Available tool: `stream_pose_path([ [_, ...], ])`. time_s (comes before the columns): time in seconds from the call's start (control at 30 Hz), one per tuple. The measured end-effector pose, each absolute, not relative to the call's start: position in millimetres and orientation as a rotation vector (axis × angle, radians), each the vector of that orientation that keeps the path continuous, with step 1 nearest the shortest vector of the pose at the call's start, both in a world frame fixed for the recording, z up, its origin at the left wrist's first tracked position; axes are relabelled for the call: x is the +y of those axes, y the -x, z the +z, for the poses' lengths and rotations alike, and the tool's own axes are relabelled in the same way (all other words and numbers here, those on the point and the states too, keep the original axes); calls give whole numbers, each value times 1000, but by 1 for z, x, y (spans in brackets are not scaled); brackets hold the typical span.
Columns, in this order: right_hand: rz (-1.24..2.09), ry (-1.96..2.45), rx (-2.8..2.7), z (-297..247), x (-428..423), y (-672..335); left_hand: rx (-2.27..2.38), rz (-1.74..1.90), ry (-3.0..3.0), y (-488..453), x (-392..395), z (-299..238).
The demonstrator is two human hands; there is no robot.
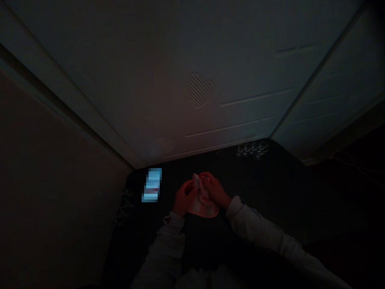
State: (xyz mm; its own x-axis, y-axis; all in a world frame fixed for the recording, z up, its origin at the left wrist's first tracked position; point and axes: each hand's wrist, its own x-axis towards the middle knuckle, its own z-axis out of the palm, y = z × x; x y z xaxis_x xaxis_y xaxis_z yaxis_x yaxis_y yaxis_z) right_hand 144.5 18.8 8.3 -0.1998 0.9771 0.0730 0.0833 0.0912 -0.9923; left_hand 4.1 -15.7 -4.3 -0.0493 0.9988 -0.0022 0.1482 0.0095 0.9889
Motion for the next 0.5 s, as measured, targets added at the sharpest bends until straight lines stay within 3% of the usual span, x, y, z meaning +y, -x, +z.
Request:
stream_pose_path([
  [0.5, 1251, 1101, -1467, 6, 19, -145, 1375, 1164, -1288, -4, -17, -4],
])
